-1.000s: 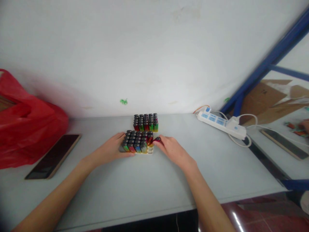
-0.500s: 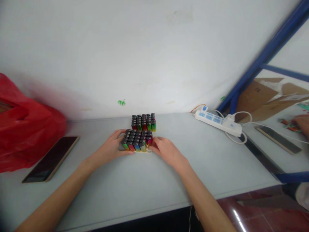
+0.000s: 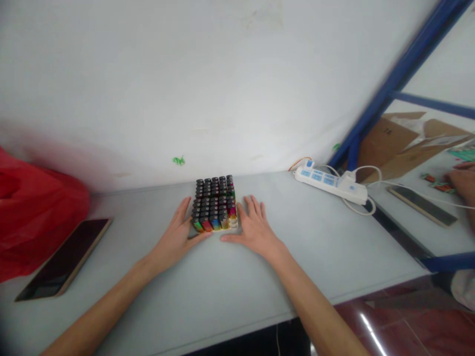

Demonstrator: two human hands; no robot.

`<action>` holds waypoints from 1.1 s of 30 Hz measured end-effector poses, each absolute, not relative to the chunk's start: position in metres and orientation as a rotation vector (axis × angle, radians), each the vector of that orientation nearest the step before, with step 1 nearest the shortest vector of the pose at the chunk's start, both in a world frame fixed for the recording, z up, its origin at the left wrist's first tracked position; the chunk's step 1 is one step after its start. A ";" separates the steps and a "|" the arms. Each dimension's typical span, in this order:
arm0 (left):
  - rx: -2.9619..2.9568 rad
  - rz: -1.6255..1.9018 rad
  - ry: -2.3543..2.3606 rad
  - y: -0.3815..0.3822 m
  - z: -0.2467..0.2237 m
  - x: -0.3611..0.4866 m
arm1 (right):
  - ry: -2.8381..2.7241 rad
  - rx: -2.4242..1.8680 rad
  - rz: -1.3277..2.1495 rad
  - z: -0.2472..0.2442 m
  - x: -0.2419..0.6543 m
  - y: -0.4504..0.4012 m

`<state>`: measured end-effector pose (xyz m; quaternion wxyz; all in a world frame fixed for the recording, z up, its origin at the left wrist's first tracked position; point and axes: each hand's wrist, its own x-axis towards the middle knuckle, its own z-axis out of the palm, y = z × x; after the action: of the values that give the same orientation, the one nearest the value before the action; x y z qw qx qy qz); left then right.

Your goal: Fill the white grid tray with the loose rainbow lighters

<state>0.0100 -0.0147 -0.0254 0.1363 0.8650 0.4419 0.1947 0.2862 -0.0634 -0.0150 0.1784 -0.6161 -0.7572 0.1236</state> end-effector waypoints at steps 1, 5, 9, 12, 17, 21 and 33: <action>2.509 0.573 1.293 -0.016 -0.027 0.012 | -2.136 -1.755 0.345 -0.016 0.284 -0.061; 2.500 0.620 1.346 -0.020 -0.036 0.020 | -2.130 -1.738 0.307 -0.015 0.279 -0.051; 2.492 0.638 1.353 -0.020 -0.041 0.023 | -2.131 -1.684 0.280 -0.016 0.283 -0.043; 2.492 0.623 1.350 -0.019 -0.040 0.023 | -2.117 -1.646 0.265 -0.017 0.286 -0.042; 2.497 0.592 1.345 -0.018 -0.034 0.025 | -2.127 -1.603 0.283 -0.018 0.287 -0.041; 2.475 0.550 1.342 -0.018 -0.029 0.026 | -2.134 -1.591 0.304 -0.016 0.287 -0.042; 2.471 0.564 1.253 -0.019 -0.023 0.025 | -2.116 -1.539 0.283 -0.016 0.284 -0.045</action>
<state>0.0248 -0.0191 -0.0225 0.1566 0.8631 0.4377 0.1971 0.2843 -0.0451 -0.0157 0.2522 -0.5660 -0.7780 0.1039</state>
